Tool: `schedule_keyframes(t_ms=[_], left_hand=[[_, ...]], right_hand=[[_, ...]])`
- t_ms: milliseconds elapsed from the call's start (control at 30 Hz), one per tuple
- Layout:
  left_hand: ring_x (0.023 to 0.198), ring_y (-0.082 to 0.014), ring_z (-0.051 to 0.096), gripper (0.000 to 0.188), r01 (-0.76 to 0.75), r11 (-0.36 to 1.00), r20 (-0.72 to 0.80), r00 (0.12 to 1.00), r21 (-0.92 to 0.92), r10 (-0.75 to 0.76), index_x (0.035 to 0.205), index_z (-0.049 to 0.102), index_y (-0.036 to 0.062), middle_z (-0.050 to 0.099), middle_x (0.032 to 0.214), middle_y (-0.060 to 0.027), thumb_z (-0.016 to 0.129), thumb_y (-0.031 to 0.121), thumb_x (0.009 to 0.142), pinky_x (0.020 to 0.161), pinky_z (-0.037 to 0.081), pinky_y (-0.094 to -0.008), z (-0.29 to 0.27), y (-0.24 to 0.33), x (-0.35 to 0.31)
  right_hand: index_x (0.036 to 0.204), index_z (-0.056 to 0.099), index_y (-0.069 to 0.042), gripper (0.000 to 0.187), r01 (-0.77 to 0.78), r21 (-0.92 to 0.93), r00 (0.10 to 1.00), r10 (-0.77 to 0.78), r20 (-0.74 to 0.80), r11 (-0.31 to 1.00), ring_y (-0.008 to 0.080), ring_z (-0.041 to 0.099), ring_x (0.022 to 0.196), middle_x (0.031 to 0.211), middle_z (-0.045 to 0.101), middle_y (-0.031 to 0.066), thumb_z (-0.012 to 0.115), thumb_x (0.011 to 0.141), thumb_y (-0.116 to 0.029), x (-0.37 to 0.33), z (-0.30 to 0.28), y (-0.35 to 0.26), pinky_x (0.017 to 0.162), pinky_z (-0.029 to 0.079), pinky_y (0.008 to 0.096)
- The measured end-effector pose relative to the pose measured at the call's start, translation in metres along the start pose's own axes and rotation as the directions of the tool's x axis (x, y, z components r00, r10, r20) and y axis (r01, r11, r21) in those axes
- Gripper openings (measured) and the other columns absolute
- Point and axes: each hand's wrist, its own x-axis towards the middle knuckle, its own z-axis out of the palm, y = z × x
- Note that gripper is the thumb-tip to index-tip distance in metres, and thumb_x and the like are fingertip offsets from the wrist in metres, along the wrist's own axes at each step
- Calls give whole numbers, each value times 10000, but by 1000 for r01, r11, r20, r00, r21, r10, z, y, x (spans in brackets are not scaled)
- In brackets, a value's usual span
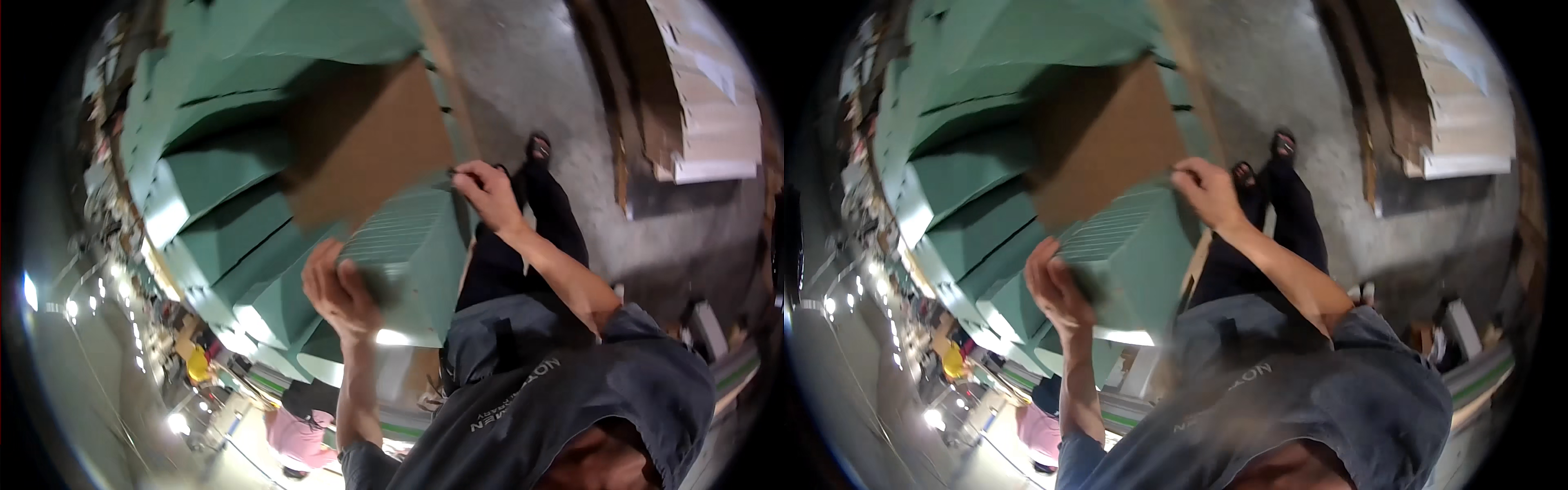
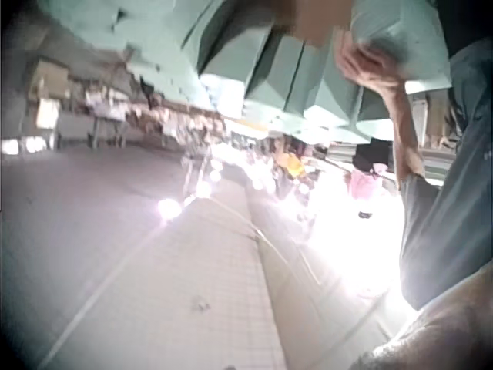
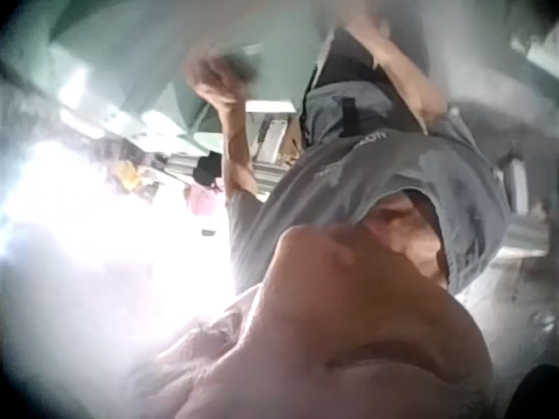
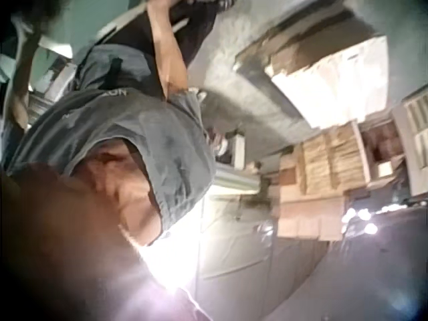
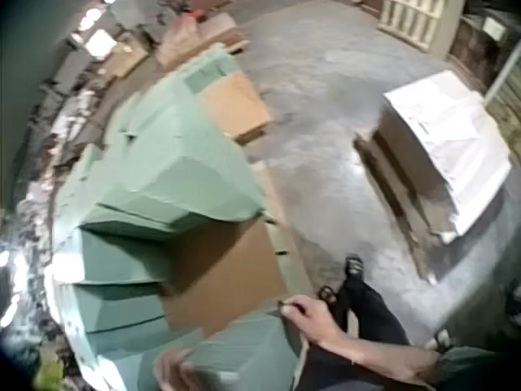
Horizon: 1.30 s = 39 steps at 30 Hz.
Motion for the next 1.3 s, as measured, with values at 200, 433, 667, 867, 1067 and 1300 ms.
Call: schedule_keyframes(t_ms=[200,433,667,867,1067,1300], left_hand=[[1101,-359,606,421,59,998,33,998,-30,-58,1151,638,-28,657,1171,-197,399,315,1097,986,446,-439,6,14,3],[1093,-402,588,390,82,996,57,995,-29,-80,1160,634,-44,649,1172,-220,403,256,1065,998,416,-468,6,11,-3],[1080,-394,590,395,115,992,43,993,-62,-112,1156,629,-65,646,1162,-228,390,233,1058,979,432,-477,3,16,-3],[1083,-384,588,405,99,994,57,994,-56,-96,1156,625,-74,641,1162,-234,384,236,1055,981,434,-466,6,21,3],[1090,-387,587,439,207,971,62,978,-118,-200,1160,620,-79,633,1176,-241,356,254,1051,982,438,-467,7,17,-4],[1105,-383,582,481,210,970,67,977,-120,-203,1153,617,-81,626,1186,-251,330,294,1067,984,438,-470,6,15,-2]], right_hand=[[1028,676,0,196,93,-17,993,-94,-69,996,209,633,739,818,652,123,711,916,-157,-24,5,-40,692,500,322],[978,668,-23,170,475,37,879,-476,26,879,326,616,696,817,622,121,763,850,-80,-87,0,-130,595,479,398],[976,700,-18,132,398,163,917,-391,-74,903,229,643,665,771,642,96,765,863,-32,-68,21,-92,582,475,314],[980,683,6,156,-69,246,956,134,-261,967,58,540,703,760,642,12,716,939,-141,-30,11,22,629,444,250],[1030,682,-10,143,280,291,960,-273,-66,915,102,608,715,804,669,52,706,932,-111,-69,10,-87,643,489,284],[966,692,-7,137,-15,300,989,59,-138,954,70,533,684,721,605,17,710,944,-141,-41,21,-26,613,442,254]])
